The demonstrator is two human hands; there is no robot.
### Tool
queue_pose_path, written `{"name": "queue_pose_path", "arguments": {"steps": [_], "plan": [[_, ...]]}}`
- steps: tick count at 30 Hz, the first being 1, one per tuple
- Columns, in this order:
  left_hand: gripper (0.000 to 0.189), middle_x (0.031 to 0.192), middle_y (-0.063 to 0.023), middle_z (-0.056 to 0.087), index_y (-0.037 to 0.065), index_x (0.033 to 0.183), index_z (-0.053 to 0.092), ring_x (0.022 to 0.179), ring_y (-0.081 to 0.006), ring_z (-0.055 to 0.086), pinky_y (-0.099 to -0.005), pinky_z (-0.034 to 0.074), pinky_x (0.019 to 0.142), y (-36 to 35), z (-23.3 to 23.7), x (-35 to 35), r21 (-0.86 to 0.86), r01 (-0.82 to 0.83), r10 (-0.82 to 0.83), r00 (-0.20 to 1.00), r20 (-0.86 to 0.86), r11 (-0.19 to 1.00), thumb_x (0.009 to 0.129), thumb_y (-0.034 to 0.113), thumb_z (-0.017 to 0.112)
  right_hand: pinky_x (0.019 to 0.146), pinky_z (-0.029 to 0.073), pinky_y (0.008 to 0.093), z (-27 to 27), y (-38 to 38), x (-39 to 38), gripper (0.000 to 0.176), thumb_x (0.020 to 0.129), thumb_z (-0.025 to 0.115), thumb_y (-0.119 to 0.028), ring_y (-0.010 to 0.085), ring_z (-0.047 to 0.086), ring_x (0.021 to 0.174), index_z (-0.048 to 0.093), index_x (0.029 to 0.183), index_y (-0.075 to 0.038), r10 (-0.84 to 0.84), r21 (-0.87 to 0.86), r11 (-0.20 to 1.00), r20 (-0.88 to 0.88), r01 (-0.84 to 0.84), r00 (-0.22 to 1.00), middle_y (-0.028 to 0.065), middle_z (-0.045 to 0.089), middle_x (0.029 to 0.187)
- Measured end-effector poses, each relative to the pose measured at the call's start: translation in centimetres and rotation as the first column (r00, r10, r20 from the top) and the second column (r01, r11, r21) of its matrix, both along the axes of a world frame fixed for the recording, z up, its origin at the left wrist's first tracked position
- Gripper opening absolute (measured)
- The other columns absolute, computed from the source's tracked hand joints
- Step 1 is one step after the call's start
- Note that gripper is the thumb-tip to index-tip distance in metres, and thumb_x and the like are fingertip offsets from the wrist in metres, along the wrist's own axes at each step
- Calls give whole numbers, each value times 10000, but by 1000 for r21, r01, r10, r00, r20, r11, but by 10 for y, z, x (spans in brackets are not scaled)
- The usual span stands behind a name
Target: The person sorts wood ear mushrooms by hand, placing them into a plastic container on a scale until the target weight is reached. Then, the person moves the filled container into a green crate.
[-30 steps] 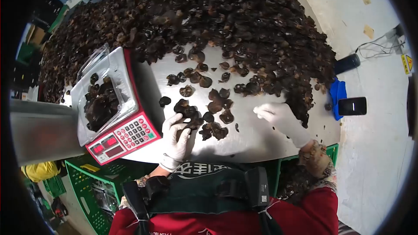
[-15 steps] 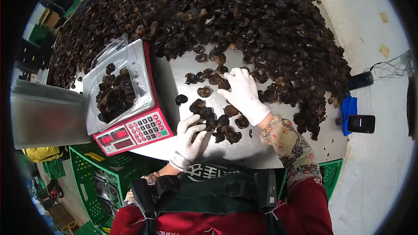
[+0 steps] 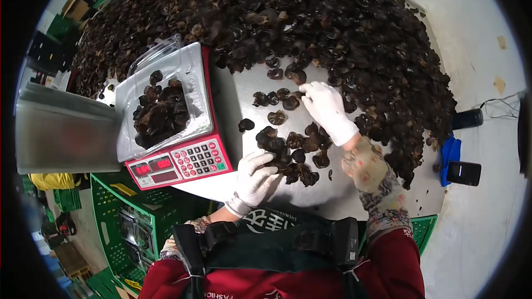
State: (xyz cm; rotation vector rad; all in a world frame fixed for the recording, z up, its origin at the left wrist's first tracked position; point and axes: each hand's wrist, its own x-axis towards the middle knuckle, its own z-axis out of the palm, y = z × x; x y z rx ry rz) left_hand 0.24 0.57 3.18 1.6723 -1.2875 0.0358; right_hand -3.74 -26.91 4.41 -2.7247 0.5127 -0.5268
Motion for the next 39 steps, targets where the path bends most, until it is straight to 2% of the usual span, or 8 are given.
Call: {"name": "queue_pose_path", "arguments": {"steps": [5,10,14,18,24,28,33,39], "plan": [[313,1086,-77,635,126,890,698,1068,-323,589,-444,478,875,-1,-2,1,14,-5,5,998,55,1000,599,107,813,773,511,373,50,16,-16,213,849,663,-218,230,633,845,693,1051,-158,146,582,813,-224,12,964,49,646,834],[323,1084,-73,632,133,887,694,1061,-321,591,-448,477,868,-4,1,0,14,1,-2,998,70,1000,591,104,820,824,509,367,17,26,22,238,823,681,-197,263,584,970,690,1049,-123,81,55,995,91,-86,993,55,602,983],[333,1069,-73,635,134,880,687,1057,-328,592,-451,477,865,-3,0,-1,4,-12,11,996,86,1000,582,101,832,834,502,387,9,21,21,111,804,657,-175,275,581,975,697,884,-110,156,145,978,-54,-147,986,67,607,940],[307,1102,-87,626,117,863,706,1051,-311,578,-411,486,850,-4,6,-3,44,-29,26,997,68,999,592,53,836,820,496,378,47,21,1,113,808,642,-177,283,607,944,700,852,-91,435,608,745,-129,-276,891,78,631,925],[292,1056,-78,626,125,848,697,1039,-322,589,-435,472,867,-4,1,-2,69,-37,34,998,48,997,593,92,834,897,468,385,14,56,51,172,821,680,-186,275,617,946,687,951,-73,204,80,970,245,-230,948,74,640,1025],[270,984,-55,614,106,855,700,978,-286,600,-406,479,811,-8,7,-1,21,-8,7,999,50,1000,618,57,819,901,457,401,31,54,46,159,804,641,-178,286,610,995,720,905,-85,326,85,945,-273,-315,905,82,665,935],[268,893,-43,611,94,858,693,890,-265,603,-402,477,774,-7,10,0,2,20,-21,997,73,1000,622,48,811,896,462,409,50,61,30,170,802,658,-201,311,608,977,702,911,-80,450,271,869,-87,-414,889,98,659,939],[269,873,-48,582,95,866,686,847,-265,605,-406,492,769,-4,6,0,18,74,-75,995,62,997,629,66,810,954,426,397,19,85,50,226,810,667,-205,285,563,1084,678,1005,-93,500,143,858,-12,-494,866,84,626,1084]]}}
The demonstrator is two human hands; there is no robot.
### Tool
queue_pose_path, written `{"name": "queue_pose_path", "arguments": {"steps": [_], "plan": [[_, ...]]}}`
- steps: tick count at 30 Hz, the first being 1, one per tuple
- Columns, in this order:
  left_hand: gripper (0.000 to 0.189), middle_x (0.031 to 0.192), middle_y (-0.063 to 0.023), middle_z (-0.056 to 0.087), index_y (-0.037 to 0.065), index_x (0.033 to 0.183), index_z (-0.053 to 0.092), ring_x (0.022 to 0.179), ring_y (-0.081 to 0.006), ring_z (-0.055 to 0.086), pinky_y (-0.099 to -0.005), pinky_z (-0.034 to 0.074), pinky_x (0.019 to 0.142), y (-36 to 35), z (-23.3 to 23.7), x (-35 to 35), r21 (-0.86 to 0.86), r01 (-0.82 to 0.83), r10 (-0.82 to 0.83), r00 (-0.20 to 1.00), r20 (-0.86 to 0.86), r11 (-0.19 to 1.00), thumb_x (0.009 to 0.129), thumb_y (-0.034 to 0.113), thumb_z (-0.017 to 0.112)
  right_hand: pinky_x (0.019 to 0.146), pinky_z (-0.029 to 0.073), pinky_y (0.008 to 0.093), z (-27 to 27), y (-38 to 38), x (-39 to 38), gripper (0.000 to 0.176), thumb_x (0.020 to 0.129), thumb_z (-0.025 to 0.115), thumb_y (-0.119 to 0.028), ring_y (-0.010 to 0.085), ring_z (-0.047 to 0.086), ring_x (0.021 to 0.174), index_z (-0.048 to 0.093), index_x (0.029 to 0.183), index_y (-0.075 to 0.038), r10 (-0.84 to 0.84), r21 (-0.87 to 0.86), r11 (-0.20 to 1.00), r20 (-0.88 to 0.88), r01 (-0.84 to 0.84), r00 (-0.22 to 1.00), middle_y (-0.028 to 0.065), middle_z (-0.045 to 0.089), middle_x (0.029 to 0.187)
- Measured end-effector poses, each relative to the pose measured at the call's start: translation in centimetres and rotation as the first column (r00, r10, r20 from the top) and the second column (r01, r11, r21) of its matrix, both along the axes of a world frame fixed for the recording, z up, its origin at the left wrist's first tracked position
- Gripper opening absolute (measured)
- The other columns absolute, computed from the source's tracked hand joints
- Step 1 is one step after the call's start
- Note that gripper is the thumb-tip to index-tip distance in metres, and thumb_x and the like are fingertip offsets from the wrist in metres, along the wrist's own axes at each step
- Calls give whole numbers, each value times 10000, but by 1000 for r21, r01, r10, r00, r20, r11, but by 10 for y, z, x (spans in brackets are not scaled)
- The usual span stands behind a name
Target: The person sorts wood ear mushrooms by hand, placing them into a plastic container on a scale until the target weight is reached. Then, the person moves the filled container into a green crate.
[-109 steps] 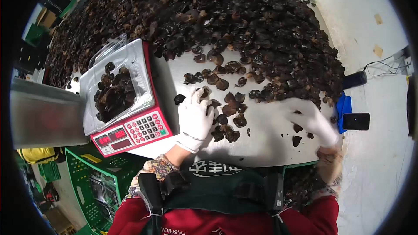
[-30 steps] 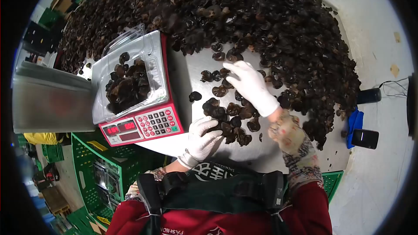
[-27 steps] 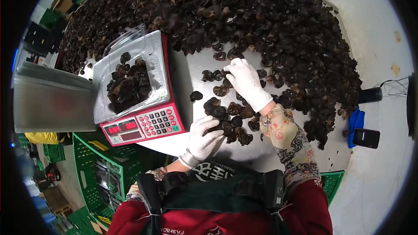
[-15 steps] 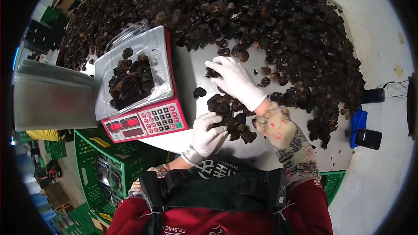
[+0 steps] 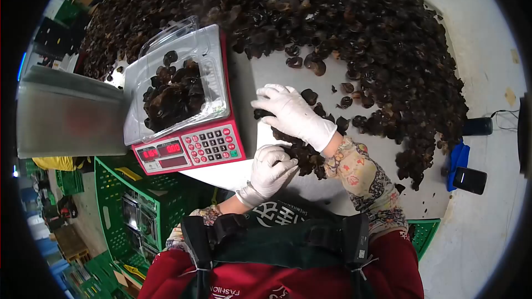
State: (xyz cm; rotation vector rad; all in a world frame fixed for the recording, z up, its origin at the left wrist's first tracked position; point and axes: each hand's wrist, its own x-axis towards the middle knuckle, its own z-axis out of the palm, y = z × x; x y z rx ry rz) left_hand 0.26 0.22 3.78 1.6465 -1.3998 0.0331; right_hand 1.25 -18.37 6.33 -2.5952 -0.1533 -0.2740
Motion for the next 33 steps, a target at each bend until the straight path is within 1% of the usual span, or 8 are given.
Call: {"name": "queue_pose_path", "arguments": {"steps": [8,11,16,19,21,23,27,33], "plan": [[275,872,-29,600,106,875,687,851,-255,598,-384,473,764,1,3,-3,-56,-26,27,1000,15,998,639,71,825,917,463,377,20,-44,-51,118,832,665,-166,261,597,1003,702,920,-96,-247,180,948,-108,263,963,47,662,964],[264,865,-29,596,108,870,686,851,-257,598,-381,476,759,1,5,-3,-56,11,-10,1000,20,998,647,71,823,921,461,371,8,-39,-63,129,817,680,-147,250,593,1006,703,938,-105,-162,288,938,-132,195,978,49,647,968],[268,859,-24,589,111,873,683,853,-255,595,-379,476,749,1,3,-5,-47,-3,5,999,44,999,648,78,825,907,444,366,10,-8,-55,141,793,697,-97,276,556,1003,695,930,-65,-126,11,992,-35,126,991,64,615,1022],[285,867,-23,591,111,890,684,871,-249,591,-376,479,764,5,2,-5,-23,-18,19,999,42,1000,645,80,826,830,461,321,2,-13,-48,131,807,694,-92,227,575,926,688,935,-62,-276,207,939,-21,274,961,63,604,1036],[288,874,-25,595,108,898,685,870,-250,592,-375,481,771,6,4,-5,-22,-29,30,999,41,999,647,76,823,705,463,274,14,-18,-52,85,877,667,-115,158,582,778,679,901,-34,-372,694,582,-237,424,898,15,613,805],[285,887,-30,601,100,907,686,873,-256,599,-378,483,779,5,7,-3,-24,-31,32,999,21,999,655,60,813,664,429,212,39,-29,-59,127,924,651,-147,67,534,722,684,964,-31,-243,756,272,-545,596,802,-22,617,796],[254,931,-62,621,77,920,689,899,-272,618,-384,495,803,5,7,-3,-16,14,-14,1000,-20,1000,687,29,779,661,438,202,30,-33,-74,209,924,662,-166,51,520,698,674,1077,-25,-207,836,131,-503,533,839,-18,650,886],[140,1173,-203,635,-11,1043,596,1121,-300,621,-378,501,953,21,-1,-5,14,78,-64,895,-442,997,907,5,626,726,458,220,22,-23,-87,220,973,586,-174,65,582,885,637,1124,-22,-78,876,-86,-480,474,874,-3,654,1006]]}}
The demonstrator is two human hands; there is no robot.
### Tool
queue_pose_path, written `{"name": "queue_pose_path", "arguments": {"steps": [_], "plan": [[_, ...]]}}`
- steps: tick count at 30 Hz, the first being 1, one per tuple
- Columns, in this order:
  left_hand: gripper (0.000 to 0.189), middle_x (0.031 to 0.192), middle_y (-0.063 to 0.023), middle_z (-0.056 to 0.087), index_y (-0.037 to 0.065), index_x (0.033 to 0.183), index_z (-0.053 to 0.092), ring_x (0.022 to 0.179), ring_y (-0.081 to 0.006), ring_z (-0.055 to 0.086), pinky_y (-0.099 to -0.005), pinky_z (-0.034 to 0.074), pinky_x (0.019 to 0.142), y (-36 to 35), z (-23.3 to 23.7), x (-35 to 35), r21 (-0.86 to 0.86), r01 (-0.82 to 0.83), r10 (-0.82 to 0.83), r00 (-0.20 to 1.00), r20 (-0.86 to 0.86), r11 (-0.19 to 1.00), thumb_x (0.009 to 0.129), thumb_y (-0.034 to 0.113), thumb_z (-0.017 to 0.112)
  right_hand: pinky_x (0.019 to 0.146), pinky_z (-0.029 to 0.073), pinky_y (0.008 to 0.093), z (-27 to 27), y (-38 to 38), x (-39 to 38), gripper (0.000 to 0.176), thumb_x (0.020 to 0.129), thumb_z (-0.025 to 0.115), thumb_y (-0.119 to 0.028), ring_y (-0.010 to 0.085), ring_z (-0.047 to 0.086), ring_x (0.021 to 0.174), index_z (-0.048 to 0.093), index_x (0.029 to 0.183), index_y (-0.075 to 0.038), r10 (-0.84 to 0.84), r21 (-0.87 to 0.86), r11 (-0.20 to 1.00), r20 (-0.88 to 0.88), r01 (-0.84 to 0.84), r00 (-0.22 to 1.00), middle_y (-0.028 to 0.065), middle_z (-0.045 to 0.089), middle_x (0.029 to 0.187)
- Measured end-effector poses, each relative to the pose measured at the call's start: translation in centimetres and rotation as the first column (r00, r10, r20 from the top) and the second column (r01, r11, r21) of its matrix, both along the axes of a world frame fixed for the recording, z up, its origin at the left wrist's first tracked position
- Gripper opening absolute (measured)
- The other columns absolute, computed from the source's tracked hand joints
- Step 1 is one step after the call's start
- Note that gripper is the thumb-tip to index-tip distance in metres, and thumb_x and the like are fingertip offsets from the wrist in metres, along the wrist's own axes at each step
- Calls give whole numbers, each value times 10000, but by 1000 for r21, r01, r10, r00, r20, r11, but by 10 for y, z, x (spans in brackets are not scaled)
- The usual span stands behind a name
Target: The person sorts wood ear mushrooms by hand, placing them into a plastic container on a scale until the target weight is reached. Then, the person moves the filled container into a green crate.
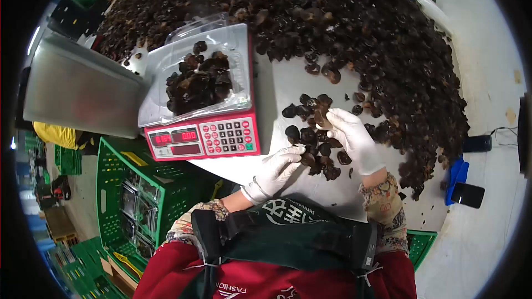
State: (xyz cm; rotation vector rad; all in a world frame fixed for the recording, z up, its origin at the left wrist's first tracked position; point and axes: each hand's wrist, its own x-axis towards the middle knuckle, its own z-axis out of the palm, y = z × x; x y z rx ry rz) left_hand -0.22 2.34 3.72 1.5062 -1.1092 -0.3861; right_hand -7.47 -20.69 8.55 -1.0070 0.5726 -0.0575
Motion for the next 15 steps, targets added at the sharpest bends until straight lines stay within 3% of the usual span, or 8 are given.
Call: {"name": "queue_pose_path", "arguments": {"steps": [2,3,6,9,10,12,13,15], "plan": [[138,1192,-199,628,-6,1067,579,1122,-288,619,-372,495,962,3,1,-2,6,0,1,988,-156,1000,929,-6,593,738,452,224,24,14,-6,215,978,576,-166,61,580,899,633,1134,-30,-6,-206,978,88,24,996,-11,648,1020],[133,1154,-176,657,-24,1060,583,1033,-253,663,-327,529,906,-3,1,-2,-104,-55,37,984,-172,993,944,40,590,754,450,230,18,9,1,226,978,566,-146,63,578,909,622,1161,-26,1,28,1000,37,-3,999,-9,639,1033],[153,1202,-155,635,-17,1119,547,1008,-202,661,-310,534,895,-6,15,-7,-175,-103,13,892,-452,979,979,43,539,766,448,237,26,17,-5,237,981,552,-140,69,583,916,614,1180,-25,3,2,1000,91,-3,996,1,638,1039],[167,1197,-146,617,14,1150,514,965,-172,648,-310,538,867,-3,40,-5,-122,-171,41,726,-686,978,985,34,531,739,438,229,9,16,-12,231,997,505,-123,87,599,931,604,1178,-19,152,-578,815,266,32,952,25,655,1073],[164,1162,-159,624,29,1139,507,944,-193,652,-324,544,852,-3,49,0,-121,-199,64,727,-684,972,978,16,536,731,437,227,7,16,-8,223,995,506,-117,94,604,935,606,1170,-20,37,94,994,152,-52,988,28,659,1076],[187,1135,-174,632,12,1129,542,970,-219,650,-340,546,833,-5,59,18,-307,-291,133,885,-446,906,946,-12,574,723,435,240,-2,13,-12,204,991,517,-113,105,612,941,612,1151,-29,25,81,996,137,-36,990,26,665,1069],[202,1133,-174,635,12,1119,551,1014,-238,640,-345,539,849,0,83,30,-272,-270,117,875,-470,924,926,-29,590,726,433,243,-8,10,-15,198,991,520,-116,107,614,934,613,1144,-30,2,77,997,118,-12,993,20,668,1054],[217,1135,-172,639,15,1080,578,1074,-263,621,-352,527,875,14,117,63,-259,-283,244,954,-172,924,882,-64,619,724,435,244,-1,12,-18,198,991,520,-115,111,615,919,611,1141,-24,-27,81,997,155,14,988,23,669,1052]]}}
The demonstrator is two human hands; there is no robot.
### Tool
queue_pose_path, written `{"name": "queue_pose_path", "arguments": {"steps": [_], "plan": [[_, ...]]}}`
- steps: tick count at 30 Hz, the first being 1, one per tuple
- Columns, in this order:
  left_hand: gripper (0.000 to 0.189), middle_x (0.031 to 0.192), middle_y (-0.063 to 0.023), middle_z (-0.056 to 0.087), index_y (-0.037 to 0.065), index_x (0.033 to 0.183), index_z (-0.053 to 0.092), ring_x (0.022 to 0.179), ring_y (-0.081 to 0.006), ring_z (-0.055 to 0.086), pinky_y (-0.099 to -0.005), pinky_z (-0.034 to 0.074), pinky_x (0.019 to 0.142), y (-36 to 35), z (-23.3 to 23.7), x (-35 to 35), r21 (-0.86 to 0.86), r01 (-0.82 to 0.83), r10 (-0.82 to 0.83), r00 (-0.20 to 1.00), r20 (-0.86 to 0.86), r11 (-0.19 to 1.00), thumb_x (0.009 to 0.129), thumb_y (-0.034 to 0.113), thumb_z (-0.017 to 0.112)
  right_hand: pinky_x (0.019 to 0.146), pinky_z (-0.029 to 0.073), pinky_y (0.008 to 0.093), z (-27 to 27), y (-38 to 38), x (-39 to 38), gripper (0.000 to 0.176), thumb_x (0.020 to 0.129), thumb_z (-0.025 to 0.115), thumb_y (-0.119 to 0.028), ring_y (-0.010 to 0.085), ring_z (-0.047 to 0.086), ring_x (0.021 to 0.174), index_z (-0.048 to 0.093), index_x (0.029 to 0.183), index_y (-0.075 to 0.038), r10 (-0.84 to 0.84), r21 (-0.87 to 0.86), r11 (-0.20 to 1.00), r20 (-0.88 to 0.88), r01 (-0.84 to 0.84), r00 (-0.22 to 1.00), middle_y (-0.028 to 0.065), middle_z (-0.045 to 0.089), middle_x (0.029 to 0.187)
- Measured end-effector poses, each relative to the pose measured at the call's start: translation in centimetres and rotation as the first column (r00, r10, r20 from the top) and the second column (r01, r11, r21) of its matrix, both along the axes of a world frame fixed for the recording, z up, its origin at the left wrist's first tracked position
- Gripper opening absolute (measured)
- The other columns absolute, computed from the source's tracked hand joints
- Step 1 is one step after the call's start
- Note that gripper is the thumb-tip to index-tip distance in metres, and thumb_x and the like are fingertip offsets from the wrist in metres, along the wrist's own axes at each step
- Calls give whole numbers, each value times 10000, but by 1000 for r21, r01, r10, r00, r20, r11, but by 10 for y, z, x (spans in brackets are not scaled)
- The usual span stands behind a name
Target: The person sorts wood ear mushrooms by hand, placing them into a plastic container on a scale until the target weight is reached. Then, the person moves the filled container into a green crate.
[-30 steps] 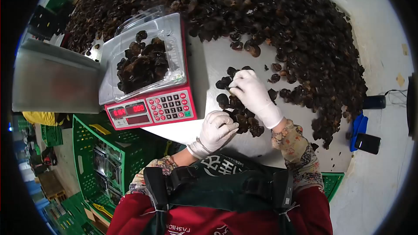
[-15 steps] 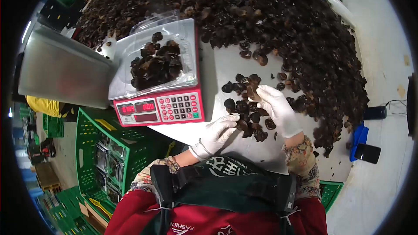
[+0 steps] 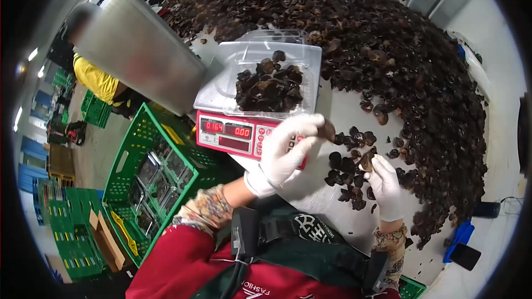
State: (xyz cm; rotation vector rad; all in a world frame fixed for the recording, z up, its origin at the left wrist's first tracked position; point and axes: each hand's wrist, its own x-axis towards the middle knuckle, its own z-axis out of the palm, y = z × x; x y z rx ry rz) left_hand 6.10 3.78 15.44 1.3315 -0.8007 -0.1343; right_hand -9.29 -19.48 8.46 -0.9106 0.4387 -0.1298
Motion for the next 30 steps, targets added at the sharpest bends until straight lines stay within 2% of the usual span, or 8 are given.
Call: {"name": "queue_pose_path", "arguments": {"steps": [5,10,14,17,19,23,27,30], "plan": [[183,1135,-130,650,20,958,626,1074,-242,614,-326,488,932,29,56,87,100,-398,243,721,649,912,817,-87,670,716,459,261,-7,3,-12,215,995,503,-97,130,598,902,594,1155,16,-55,-73,996,15,56,998,62,638,1012],[196,1182,-108,645,9,1094,654,1171,-211,562,-355,415,1031,74,42,157,594,-301,-94,835,542,746,921,99,634,720,466,268,-3,7,-11,221,994,502,-94,128,599,918,586,1160,26,-38,-89,995,12,39,999,70,640,1025],[688,1331,-108,568,8,1402,456,1301,-220,457,-356,296,1129,87,43,148,526,91,-51,995,-91,846,879,391,686,730,458,258,10,9,-2,212,993,504,-95,121,605,912,586,1154,16,0,-60,998,26,2,1000,64,653,1017],[664,1428,-93,473,65,1415,460,1209,-187,533,-337,413,1033,86,33,146,420,21,-102,980,171,907,860,333,708,730,453,240,20,17,17,202,985,534,-118,93,595,865,610,1124,8,-13,-151,988,17,15,1000,48,652,986],[751,1429,-116,483,43,1381,503,1387,-243,375,-386,251,1165,79,30,141,522,-117,-102,923,372,845,763,365,782,725,455,233,49,33,43,187,973,564,-130,82,591,854,635,1088,-2,-10,-308,951,16,14,1000,45,651,984],[300,1254,-94,586,25,1109,661,1130,-214,581,-352,448,997,72,5,149,479,-199,41,946,320,855,832,126,715,865,472,239,96,75,109,187,924,636,-137,101,615,933,669,1052,-3,19,-641,767,90,43,996,36,664,996],[346,1191,-88,590,38,1166,622,1123,-219,566,-353,425,1012,69,12,136,437,-311,207,940,270,844,838,129,683,927,501,348,77,106,169,280,888,637,-129,272,634,1026,636,1151,-32,128,-910,61,415,410,901,124,653,1114],[475,1262,-126,545,47,1272,551,1237,-257,493,-376,356,1084,77,10,145,469,-329,187,928,324,820,839,187,687,956,487,382,67,113,176,308,880,636,-137,315,607,1088,625,1175,-48,188,-942,94,334,321,924,143,625,1163]]}}
